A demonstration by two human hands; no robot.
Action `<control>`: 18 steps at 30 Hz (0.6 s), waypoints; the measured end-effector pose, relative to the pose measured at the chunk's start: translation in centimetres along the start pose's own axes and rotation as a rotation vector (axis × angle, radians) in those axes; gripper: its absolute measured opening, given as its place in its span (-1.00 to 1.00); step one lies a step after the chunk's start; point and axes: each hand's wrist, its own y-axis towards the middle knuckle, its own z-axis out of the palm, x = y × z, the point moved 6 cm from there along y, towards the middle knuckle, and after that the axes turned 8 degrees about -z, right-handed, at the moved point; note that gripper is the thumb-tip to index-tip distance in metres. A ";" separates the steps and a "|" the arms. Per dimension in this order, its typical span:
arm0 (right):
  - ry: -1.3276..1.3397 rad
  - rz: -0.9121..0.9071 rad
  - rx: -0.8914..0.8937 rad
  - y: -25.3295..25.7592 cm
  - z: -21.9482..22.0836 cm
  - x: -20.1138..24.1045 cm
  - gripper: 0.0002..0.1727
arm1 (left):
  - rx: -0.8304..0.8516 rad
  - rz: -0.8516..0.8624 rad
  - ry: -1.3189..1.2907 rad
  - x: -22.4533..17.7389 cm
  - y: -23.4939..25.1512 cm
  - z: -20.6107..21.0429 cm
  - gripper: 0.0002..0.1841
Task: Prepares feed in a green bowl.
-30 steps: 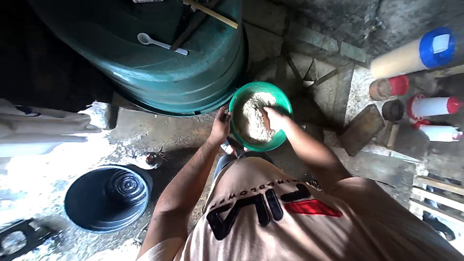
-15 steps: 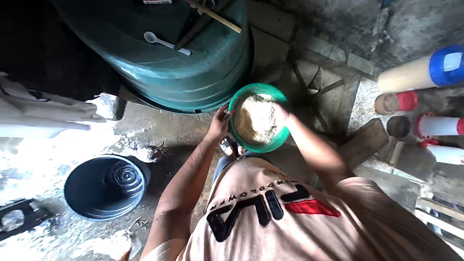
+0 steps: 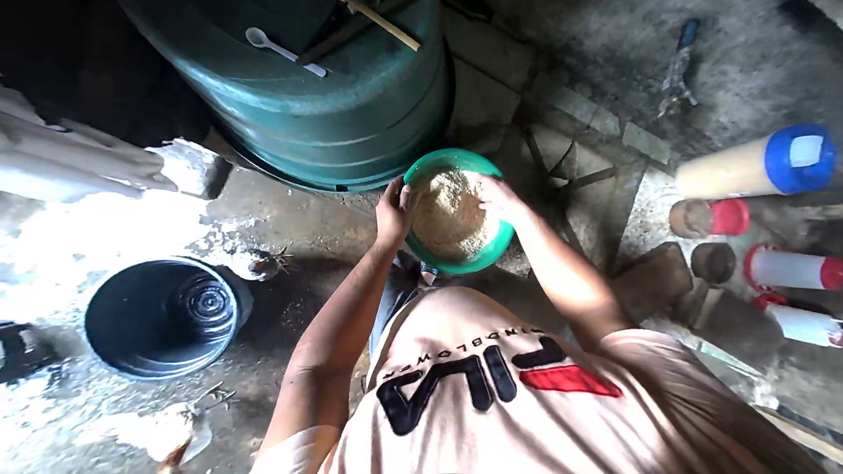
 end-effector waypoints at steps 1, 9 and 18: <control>0.076 0.017 0.002 0.4 0.3 -0.3 -0.31 | -0.023 0.011 0.019 -0.1 -0.2 0.1 -0.52; 0.011 -0.052 0.116 5.5 4.1 0.9 -0.44 | -0.018 0.057 0.046 -1.7 -1.0 0.4 -0.49; -0.728 -0.501 0.489 1.9 9.2 6.5 -0.65 | -0.002 0.055 0.048 -2.9 -0.1 0.8 -0.53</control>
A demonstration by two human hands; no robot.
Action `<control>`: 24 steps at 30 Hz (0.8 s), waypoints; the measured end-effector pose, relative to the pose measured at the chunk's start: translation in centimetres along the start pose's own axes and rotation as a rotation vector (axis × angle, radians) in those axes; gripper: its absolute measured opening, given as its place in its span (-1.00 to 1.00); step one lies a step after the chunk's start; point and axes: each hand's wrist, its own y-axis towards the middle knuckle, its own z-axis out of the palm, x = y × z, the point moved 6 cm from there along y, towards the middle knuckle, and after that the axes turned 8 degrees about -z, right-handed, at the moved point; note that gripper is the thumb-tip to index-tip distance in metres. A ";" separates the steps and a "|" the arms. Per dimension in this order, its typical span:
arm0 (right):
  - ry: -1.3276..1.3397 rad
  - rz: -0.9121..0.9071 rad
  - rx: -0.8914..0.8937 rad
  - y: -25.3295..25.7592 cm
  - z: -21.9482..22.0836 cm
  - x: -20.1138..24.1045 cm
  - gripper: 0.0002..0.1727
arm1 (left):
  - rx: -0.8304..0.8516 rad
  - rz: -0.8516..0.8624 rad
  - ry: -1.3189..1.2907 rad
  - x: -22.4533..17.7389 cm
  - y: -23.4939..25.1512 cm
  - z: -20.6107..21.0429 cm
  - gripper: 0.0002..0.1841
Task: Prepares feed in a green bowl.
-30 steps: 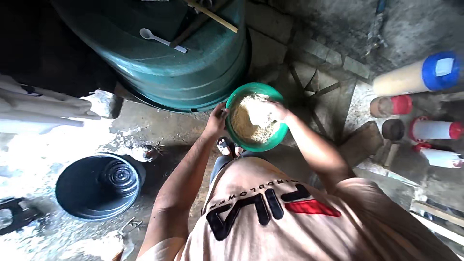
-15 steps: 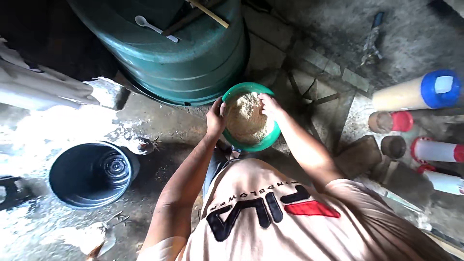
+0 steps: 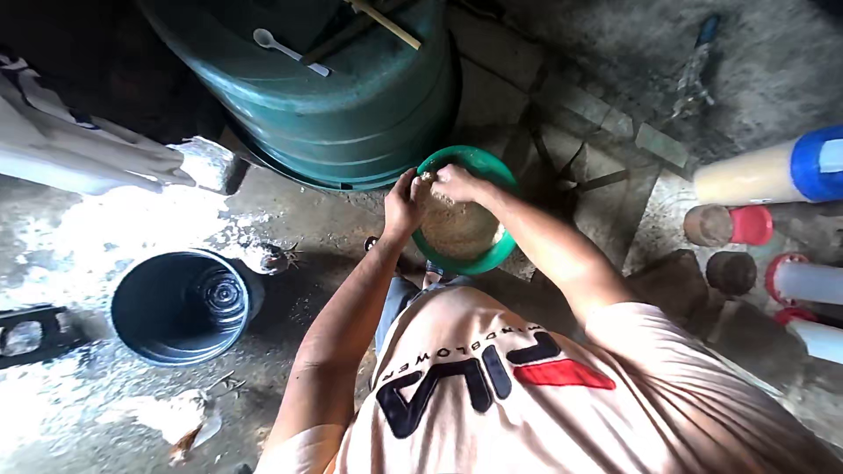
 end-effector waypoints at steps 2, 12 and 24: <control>-0.249 -0.170 -0.031 -2.1 1.2 1.7 -0.74 | -0.005 0.009 -0.008 0.2 0.4 -0.1 -0.53; -0.493 0.164 0.099 -8.2 5.7 -3.1 0.11 | 0.000 -0.054 -0.045 2.4 -0.1 0.6 -0.56; -0.009 -0.014 -0.003 -4.4 0.6 -1.4 -0.45 | -0.056 -0.044 -0.090 3.8 -0.8 -0.2 -0.55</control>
